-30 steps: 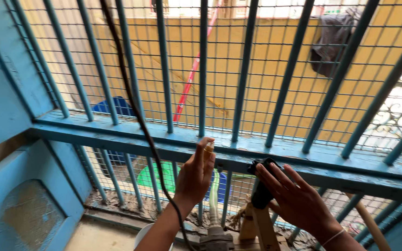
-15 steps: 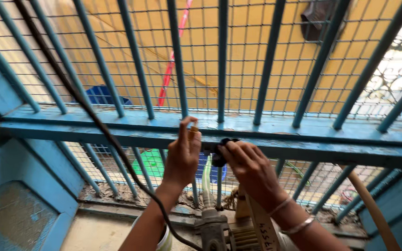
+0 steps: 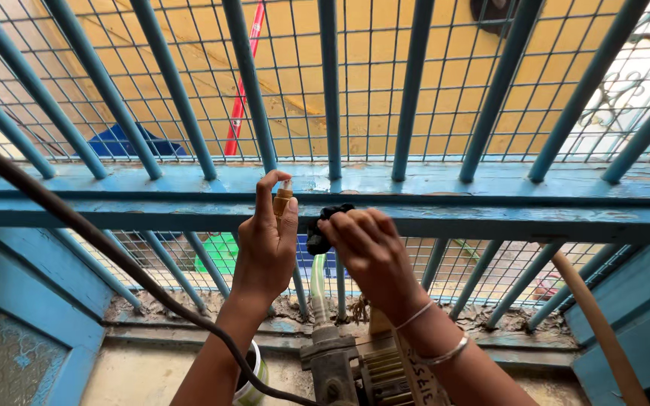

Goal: The person reaches into a bucket, applies a liquid from a bottle to a window grill and a cable, and wipes the objects with a cloth.

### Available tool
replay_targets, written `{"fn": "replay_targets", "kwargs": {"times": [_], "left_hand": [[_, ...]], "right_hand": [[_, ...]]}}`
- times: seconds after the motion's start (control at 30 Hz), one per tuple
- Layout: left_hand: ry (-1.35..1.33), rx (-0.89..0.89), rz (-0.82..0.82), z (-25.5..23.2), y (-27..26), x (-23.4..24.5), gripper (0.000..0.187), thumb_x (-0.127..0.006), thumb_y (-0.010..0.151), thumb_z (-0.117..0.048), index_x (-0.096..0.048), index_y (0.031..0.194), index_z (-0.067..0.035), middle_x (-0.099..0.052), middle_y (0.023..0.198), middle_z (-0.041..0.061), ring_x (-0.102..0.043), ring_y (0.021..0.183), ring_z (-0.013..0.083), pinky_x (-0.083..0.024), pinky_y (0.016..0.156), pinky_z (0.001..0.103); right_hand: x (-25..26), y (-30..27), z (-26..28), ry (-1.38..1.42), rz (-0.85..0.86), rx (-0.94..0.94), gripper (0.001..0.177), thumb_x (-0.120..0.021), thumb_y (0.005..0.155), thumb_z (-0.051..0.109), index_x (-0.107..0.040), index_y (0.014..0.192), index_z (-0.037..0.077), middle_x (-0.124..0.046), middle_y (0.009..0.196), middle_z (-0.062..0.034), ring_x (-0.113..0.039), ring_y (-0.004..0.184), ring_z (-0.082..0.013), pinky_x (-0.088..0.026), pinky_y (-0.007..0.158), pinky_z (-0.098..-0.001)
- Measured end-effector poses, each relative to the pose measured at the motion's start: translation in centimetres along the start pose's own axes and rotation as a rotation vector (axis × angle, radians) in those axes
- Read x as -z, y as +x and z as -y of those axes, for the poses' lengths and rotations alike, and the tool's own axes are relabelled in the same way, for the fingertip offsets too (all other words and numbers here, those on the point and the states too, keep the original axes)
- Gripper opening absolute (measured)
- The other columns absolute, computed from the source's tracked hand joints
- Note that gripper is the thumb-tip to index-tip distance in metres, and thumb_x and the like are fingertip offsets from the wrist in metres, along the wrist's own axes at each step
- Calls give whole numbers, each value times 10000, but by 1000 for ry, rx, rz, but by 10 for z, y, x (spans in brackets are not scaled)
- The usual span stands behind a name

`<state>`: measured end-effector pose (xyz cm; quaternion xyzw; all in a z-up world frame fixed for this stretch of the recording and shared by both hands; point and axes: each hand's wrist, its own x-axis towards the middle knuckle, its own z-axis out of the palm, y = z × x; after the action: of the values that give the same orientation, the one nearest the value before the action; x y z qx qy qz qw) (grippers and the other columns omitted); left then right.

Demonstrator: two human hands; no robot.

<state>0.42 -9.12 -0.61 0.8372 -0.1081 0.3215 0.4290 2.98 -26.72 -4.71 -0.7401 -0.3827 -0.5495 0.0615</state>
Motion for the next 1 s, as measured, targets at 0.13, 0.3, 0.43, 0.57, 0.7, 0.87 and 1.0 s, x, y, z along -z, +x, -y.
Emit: {"fn": "replay_targets", "kwargs": {"times": [0.13, 0.3, 0.43, 0.57, 0.7, 0.87, 1.0], "left_hand": [[5, 25, 0, 4, -2, -4, 324, -441, 1078, -228, -361, 1392, -225, -656, 620, 101, -745, 570, 262, -519, 493, 418], [-39, 15, -3, 9, 3, -7, 291, -423, 1094, -236, -373, 1381, -223, -676, 663, 87, -766, 596, 230, -565, 504, 387], [-63, 37, -9, 7, 9, -5, 302, -422, 1089, -229, -365, 1385, -214, -683, 669, 89, -764, 596, 238, -564, 513, 399], [-15, 60, 1, 4, 3, -3, 321, -439, 1078, -226, -364, 1390, -210, -669, 655, 106, -748, 590, 263, -536, 509, 428], [-4, 36, -23, 3, 0, -9, 334, -443, 1081, -218, -359, 1404, -203, -687, 705, 112, -749, 613, 273, -530, 512, 430], [-13, 60, -17, -3, 6, -17, 327, -423, 1083, -215, -360, 1404, -206, -689, 720, 111, -766, 627, 266, -566, 538, 410], [42, -34, -89, -3, 3, -20, 349, -449, 1095, -200, -359, 1432, -186, -684, 766, 133, -741, 700, 309, -551, 601, 440]], "right_hand": [[21, -16, -20, -55, 58, 6, 278, -809, 894, 133, -776, 1167, 95, -711, 1077, -36, -645, 1000, -163, -503, 940, -354], [54, -35, -45, -73, 124, -150, 290, -782, 844, 39, -779, 1124, 110, -733, 1079, -29, -674, 1024, -175, -504, 960, -364], [27, -13, -27, -86, 60, -120, 274, -798, 857, 97, -782, 1130, 105, -731, 1102, -51, -674, 1033, -194, -505, 954, -360], [10, -1, -10, 9, 82, -60, 272, -801, 872, 101, -776, 1143, 97, -718, 1100, -53, -675, 1040, -191, -514, 975, -362], [42, -32, -44, -57, 98, -86, 296, -785, 838, 109, -784, 1134, 99, -722, 1128, -59, -671, 1021, -213, -485, 945, -389], [89, -60, -80, -78, 123, -339, 331, -759, 886, 12, -777, 1185, 152, -722, 1104, -16, -645, 1028, -188, -454, 945, -384], [51, -50, -55, -1, 10, -295, 325, -774, 893, 44, -772, 1198, 156, -723, 1066, -17, -644, 1026, -187, -468, 963, -376]]}}
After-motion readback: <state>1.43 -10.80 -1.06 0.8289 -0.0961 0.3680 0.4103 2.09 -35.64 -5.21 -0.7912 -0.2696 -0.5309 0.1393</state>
